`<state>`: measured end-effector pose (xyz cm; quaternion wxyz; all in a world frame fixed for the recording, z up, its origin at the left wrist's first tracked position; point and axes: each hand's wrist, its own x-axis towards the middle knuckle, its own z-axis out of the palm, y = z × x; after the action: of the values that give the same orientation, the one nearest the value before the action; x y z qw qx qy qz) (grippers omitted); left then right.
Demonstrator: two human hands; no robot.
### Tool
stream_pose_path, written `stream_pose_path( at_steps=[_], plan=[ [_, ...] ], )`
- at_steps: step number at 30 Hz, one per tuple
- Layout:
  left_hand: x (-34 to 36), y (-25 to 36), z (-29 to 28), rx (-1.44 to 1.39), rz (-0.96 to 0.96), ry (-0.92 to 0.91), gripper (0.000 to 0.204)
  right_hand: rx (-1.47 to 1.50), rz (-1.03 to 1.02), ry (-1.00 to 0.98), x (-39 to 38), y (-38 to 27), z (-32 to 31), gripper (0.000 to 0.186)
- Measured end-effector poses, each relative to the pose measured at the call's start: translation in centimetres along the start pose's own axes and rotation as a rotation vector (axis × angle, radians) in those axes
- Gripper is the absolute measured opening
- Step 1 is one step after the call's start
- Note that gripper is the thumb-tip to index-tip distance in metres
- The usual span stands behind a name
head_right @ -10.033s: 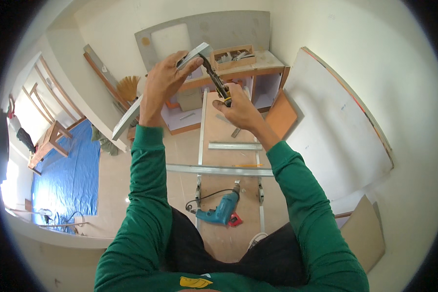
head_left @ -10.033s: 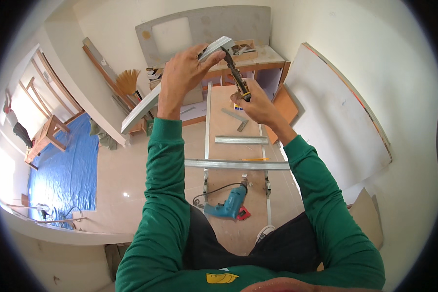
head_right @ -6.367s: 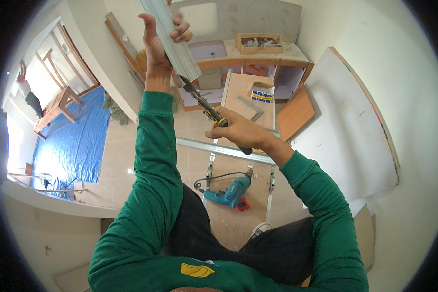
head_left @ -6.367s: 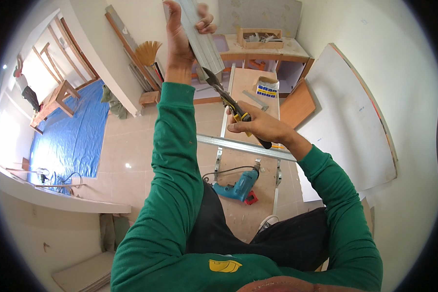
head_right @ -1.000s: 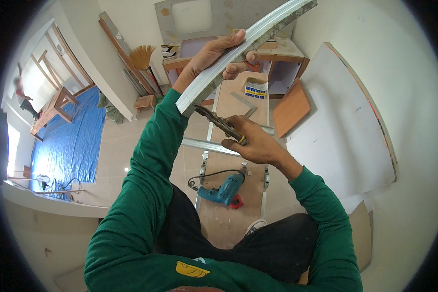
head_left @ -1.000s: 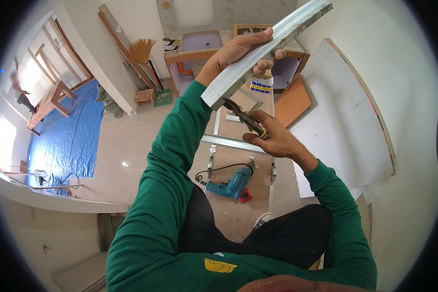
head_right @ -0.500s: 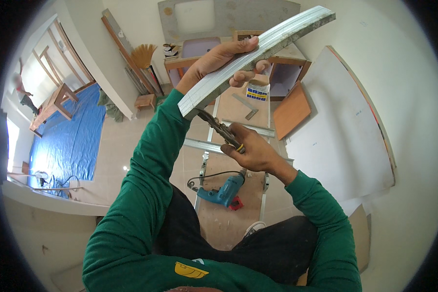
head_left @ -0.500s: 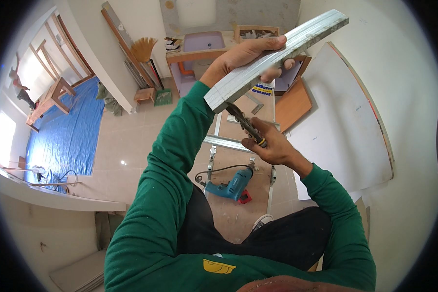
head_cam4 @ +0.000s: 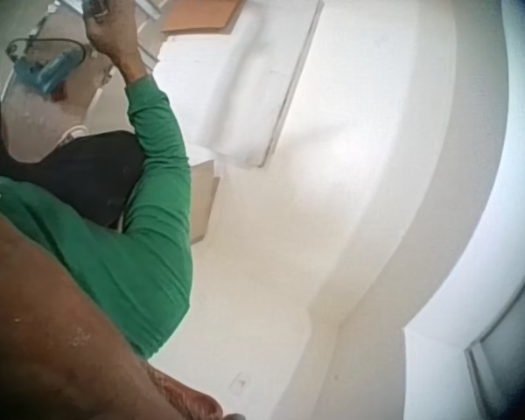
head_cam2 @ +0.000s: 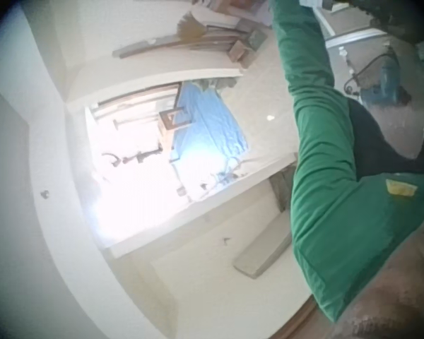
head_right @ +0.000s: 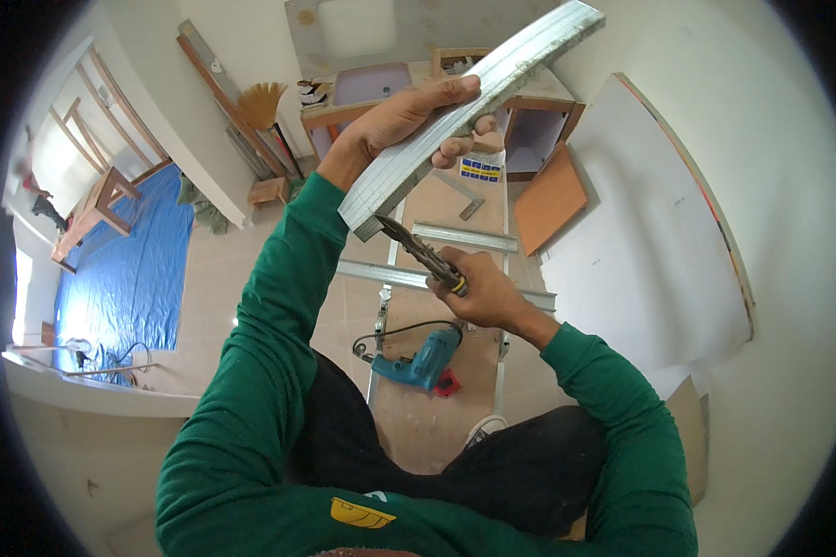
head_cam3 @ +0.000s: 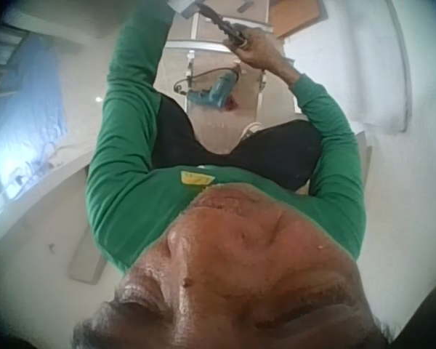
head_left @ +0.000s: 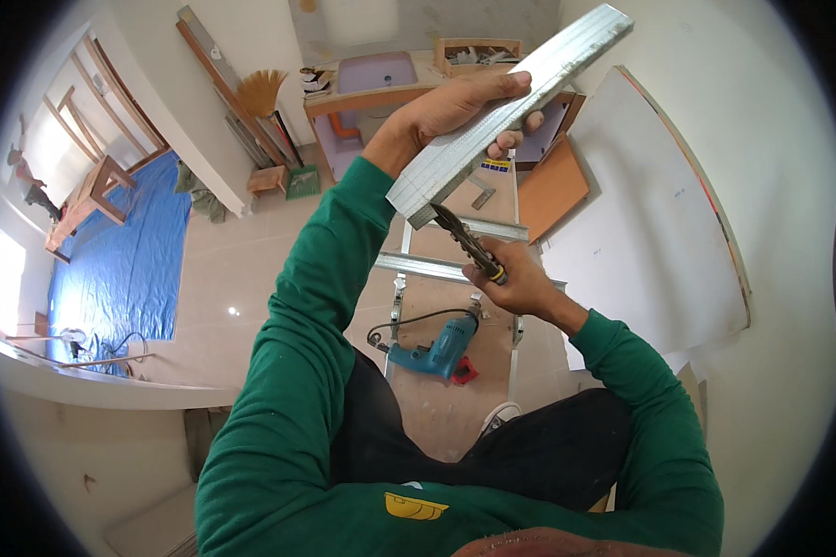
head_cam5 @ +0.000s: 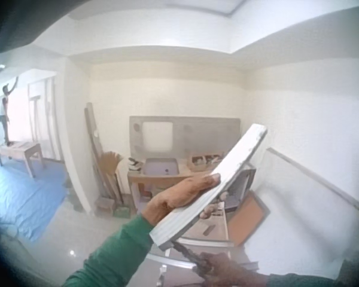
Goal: The person measures and marks a metal ceiling grid piece with a pencil and square, then cuts it with tin snips. They fit the cut piece into the ceiling grid and continue cutting additional sections.
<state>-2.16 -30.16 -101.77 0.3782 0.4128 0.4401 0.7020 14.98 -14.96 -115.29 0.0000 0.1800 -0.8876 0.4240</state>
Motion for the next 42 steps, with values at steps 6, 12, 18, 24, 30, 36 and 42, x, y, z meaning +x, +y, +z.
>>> stream_pose_path(
  at_steps=[6,12,18,24,30,36,42],
  plan=[
    [-0.8,2.2,-0.9,0.18,0.135,0.201,0.064,-0.061,0.014,0.016,-0.5,2.0,-0.6,0.053],
    [-3.4,6.9,-2.5,0.143,0.645,0.325,0.058,-0.006,0.062,-0.029,-1.5,1.4,0.0,0.061],
    [-4.5,9.1,-1.3,0.212,0.848,0.468,0.049,0.004,0.033,0.093,-0.3,-3.0,0.1,0.056],
    [-3.8,9.5,-0.7,0.271,0.951,0.561,0.038,0.075,-0.003,0.214,0.7,-4.0,-0.9,0.053],
    [-2.8,8.9,1.0,0.359,1.041,0.647,0.035,0.066,0.068,0.235,0.9,-4.6,-1.7,0.052],
    [-2.1,8.2,1.2,0.38,1.062,0.661,0.033,0.17,0.065,0.294,1.2,-4.2,-1.7,0.054],
    [-1.9,7.8,1.1,0.479,1.019,0.689,0.039,0.162,0.084,0.281,1.7,-3.8,-1.6,0.054]
  ],
)
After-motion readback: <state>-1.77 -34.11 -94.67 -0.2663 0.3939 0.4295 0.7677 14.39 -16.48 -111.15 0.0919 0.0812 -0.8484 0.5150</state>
